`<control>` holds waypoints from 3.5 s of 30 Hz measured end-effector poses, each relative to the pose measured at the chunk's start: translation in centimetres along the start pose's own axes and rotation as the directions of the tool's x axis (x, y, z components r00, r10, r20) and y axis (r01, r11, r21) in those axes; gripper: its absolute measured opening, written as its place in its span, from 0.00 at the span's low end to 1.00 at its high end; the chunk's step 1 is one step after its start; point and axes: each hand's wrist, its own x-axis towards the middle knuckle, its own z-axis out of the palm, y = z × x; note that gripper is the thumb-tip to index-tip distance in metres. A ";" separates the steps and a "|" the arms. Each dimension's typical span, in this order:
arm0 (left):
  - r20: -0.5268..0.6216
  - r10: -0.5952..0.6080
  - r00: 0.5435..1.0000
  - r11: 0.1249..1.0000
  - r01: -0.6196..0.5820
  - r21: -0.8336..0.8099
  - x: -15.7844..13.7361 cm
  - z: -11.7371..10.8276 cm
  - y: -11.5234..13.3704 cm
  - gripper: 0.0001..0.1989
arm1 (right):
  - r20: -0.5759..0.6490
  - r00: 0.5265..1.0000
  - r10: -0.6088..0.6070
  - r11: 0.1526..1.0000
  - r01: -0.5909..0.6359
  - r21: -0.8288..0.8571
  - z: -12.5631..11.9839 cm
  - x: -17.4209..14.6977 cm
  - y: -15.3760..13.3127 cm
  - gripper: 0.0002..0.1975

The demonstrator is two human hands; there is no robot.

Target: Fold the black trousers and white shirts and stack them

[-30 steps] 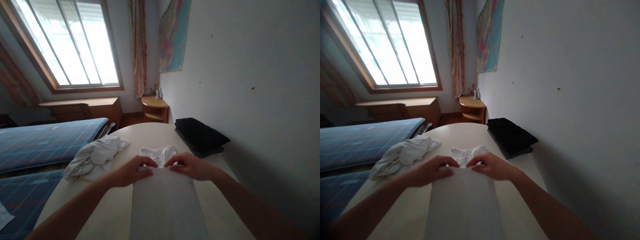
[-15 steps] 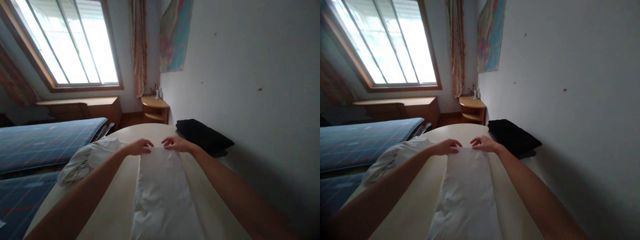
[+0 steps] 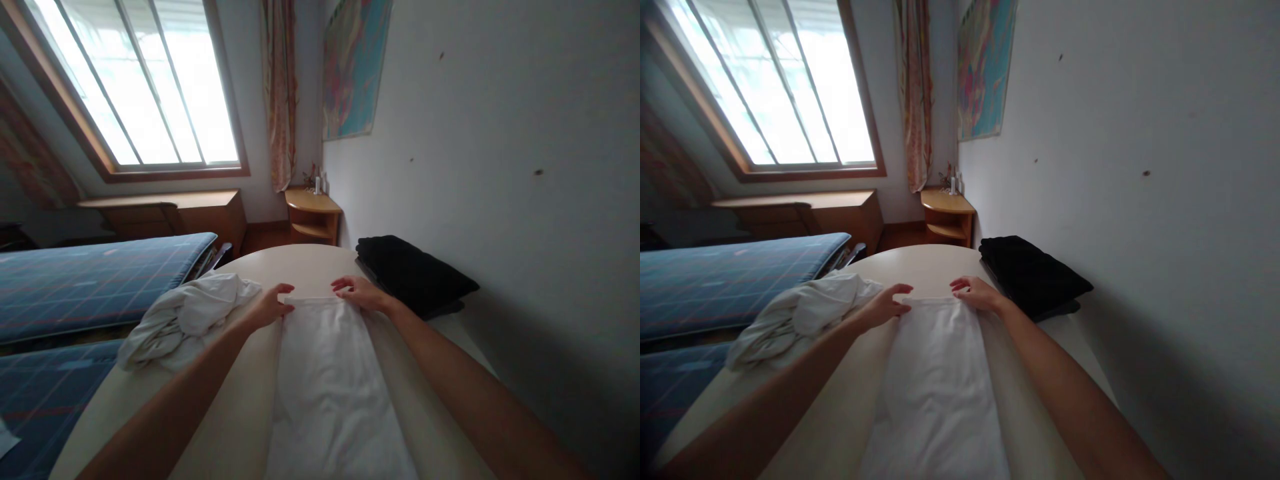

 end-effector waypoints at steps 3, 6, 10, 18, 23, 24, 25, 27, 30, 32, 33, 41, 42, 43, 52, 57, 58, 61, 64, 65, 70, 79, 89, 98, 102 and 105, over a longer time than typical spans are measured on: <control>-0.078 -0.003 0.997 0.999 0.000 -0.036 -1.4 0.3 -0.5 0.27 | -0.013 1.000 -0.011 1.000 0.011 0.019 -0.4 -1.0 0.1 0.23; -0.165 0.016 0.986 0.999 -0.025 -0.048 -2.0 0.6 -0.6 0.26 | -0.027 0.999 -0.025 0.999 0.026 0.028 -0.6 -1.6 0.0 0.24; -0.265 0.035 0.964 0.998 -0.045 -0.034 -1.9 0.9 -0.5 0.25 | -0.141 0.987 -0.075 0.991 0.058 -0.118 -0.1 -1.5 0.0 0.21; -0.325 0.204 0.923 0.955 -0.114 0.275 -5.0 2.7 1.0 0.20 | -0.242 0.945 -0.220 0.899 0.100 -0.425 3.8 -3.5 -2.6 0.18; 0.040 0.229 0.973 0.731 -0.199 0.652 -8.5 5.3 1.8 0.26 | -0.085 0.983 -0.165 0.821 0.089 -0.564 8.0 -6.4 -4.7 0.26; 0.059 0.174 0.983 0.704 -0.166 0.690 -8.8 5.6 1.8 0.27 | -0.058 0.991 -0.118 0.818 0.064 -0.572 8.5 -6.7 -4.7 0.28; 0.061 0.127 0.990 0.683 -0.131 0.718 -8.9 5.7 1.7 0.28 | -0.038 0.996 -0.075 0.816 0.039 -0.577 8.8 -6.8 -4.7 0.30; 0.053 0.078 0.996 0.661 -0.091 0.745 -8.6 5.7 1.5 0.28 | -0.015 1.000 -0.026 0.814 0.013 -0.581 9.0 -6.7 -4.5 0.32; 0.028 0.085 0.996 0.673 -0.078 0.735 -7.6 5.3 1.2 0.29 | -0.010 1.000 0.001 0.813 -0.007 -0.582 8.6 -5.8 -4.2 0.33; 0.003 0.097 0.995 0.708 -0.071 0.703 -6.9 5.2 1.0 0.28 | -0.014 1.000 0.012 0.815 -0.018 -0.579 8.3 -4.9 -4.1 0.33; -0.012 0.101 0.995 0.730 -0.066 0.680 -6.6 5.1 0.9 0.28 | -0.018 1.000 0.014 0.816 -0.022 -0.578 8.1 -4.5 -4.0 0.32; -0.115 0.121 0.986 0.904 -0.062 0.423 -7.7 4.2 0.7 0.25 | -0.107 0.994 0.031 0.822 -0.086 -0.563 6.1 -0.5 -1.9 0.30; -0.134 0.124 0.983 0.917 -0.062 0.393 -8.3 4.1 0.9 0.24 | -0.117 0.993 0.020 0.827 -0.082 -0.556 5.9 -0.2 -1.8 0.29; -0.157 0.124 0.980 0.928 -0.059 0.368 -9.0 3.9 1.0 0.23 | -0.131 0.991 0.003 0.831 -0.075 -0.550 5.7 -0.1 -1.7 0.28; -0.080 -0.043 0.996 0.991 0.053 0.121 -14.9 2.1 1.3 0.21 | -0.367 0.922 -0.120 0.857 -0.091 -0.507 5.0 -6.1 -2.3 0.21; -0.039 -0.095 0.995 0.995 0.094 -0.013 -15.8 1.2 0.9 0.24 | -0.404 0.912 0.071 0.815 -0.287 -0.504 4.3 -12.5 -2.0 0.19; -0.051 -0.093 0.994 0.996 0.092 -0.017 -15.8 1.2 0.8 0.24 | -0.397 0.913 0.089 0.809 -0.299 -0.506 4.3 -13.6 -2.0 0.21; -0.074 -0.085 0.994 0.996 0.085 0.001 -15.9 1.6 0.8 0.23 | -0.382 0.920 0.088 0.830 -0.280 -0.483 4.7 -16.3 -2.2 0.22; -0.120 -0.049 0.992 0.996 0.058 0.067 -15.8 2.4 0.6 0.19 | -0.351 0.934 0.072 0.883 -0.223 -0.413 5.4 -17.7 -2.7 0.16; -0.149 -0.027 0.988 0.994 0.042 0.097 -15.8 2.7 0.6 0.17 | -0.341 0.938 0.069 0.900 -0.206 -0.385 5.6 -17.9 -2.8 0.14; -0.186 0.042 0.982 0.984 -0.008 0.180 -15.9 3.5 0.6 0.16 | -0.384 0.918 0.100 0.909 -0.241 -0.340 6.1 -18.2 -3.0 0.10; -0.245 0.032 0.969 0.980 0.018 0.200 -15.8 3.8 0.8 0.16 | -0.403 0.908 0.115 0.948 -0.221 -0.227 6.2 -18.0 -2.6 0.12; -0.265 0.025 0.964 1.000 -0.020 0.023 -15.4 4.0 1.2 0.17 | -0.358 0.895 0.267 0.962 -0.224 0.160 6.8 -17.5 -2.2 0.17; -0.134 0.097 0.986 0.821 -0.003 0.572 -16.4 3.5 1.8 0.07 | -0.340 0.932 0.125 0.900 -0.251 -0.358 6.0 -18.2 -3.5 0.13; -0.045 0.426 0.903 0.678 -0.286 0.677 -16.8 4.1 2.9 0.10 | -0.273 0.951 -0.147 0.853 -0.018 -0.521 6.7 -18.6 -4.8 0.18; 0.167 0.529 0.832 0.547 -0.485 0.682 -16.8 4.8 2.7 0.22 | -0.051 0.959 -0.277 0.797 0.200 -0.571 7.9 -18.8 -5.1 0.28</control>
